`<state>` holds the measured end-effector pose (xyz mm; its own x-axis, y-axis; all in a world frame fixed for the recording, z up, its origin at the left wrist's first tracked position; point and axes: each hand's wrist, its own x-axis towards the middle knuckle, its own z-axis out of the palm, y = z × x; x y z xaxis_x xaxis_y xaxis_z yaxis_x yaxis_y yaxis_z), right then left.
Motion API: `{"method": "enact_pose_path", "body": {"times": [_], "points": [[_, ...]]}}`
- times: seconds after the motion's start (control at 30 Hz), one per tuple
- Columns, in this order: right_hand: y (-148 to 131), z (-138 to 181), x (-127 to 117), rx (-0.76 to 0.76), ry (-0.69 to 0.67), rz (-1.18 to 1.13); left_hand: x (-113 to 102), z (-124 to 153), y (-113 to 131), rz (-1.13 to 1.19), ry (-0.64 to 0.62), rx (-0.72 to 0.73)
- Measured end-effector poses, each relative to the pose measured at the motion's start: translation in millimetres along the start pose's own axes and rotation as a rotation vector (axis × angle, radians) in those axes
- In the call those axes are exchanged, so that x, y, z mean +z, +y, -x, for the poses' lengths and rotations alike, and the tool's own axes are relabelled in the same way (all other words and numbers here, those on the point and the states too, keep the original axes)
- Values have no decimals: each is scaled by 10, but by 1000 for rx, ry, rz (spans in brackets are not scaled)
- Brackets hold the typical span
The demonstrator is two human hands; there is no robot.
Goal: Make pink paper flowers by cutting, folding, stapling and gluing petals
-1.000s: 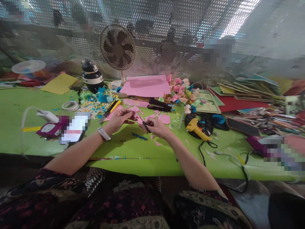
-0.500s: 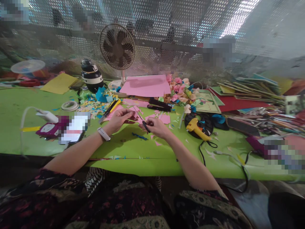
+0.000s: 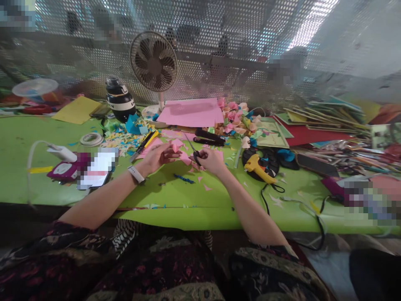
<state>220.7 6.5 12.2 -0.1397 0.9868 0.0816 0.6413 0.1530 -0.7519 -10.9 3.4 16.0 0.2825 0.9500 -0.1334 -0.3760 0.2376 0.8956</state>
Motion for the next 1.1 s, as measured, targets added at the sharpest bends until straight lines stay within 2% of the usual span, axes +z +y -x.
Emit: {"method": "enact_pose_path", "body": {"times": [0.2,0.43,0.53,0.67,0.77,0.93,1.1], "points": [[-4,-35,20,-20,25,206,19,-14,9,93,20,-12],[-216,-111,-111,59,-23,538,-30,-68,-18,126,-40,0],[-251,-242,-128,92,-84,565,-39,-80,-34,123,-34,24],[-227,-466,-106,54,-42,612,-52,-85,-66,90,-71,56],[-200,-574,-65,55,-67,648,-85,-108,-109,80,-106,71],[-188,-608,31,52,-56,670,-137,-151,-180,1,-61,112],[-217,-598,30,89,-101,602,-119,-108,-169,-72,-18,78]]}}
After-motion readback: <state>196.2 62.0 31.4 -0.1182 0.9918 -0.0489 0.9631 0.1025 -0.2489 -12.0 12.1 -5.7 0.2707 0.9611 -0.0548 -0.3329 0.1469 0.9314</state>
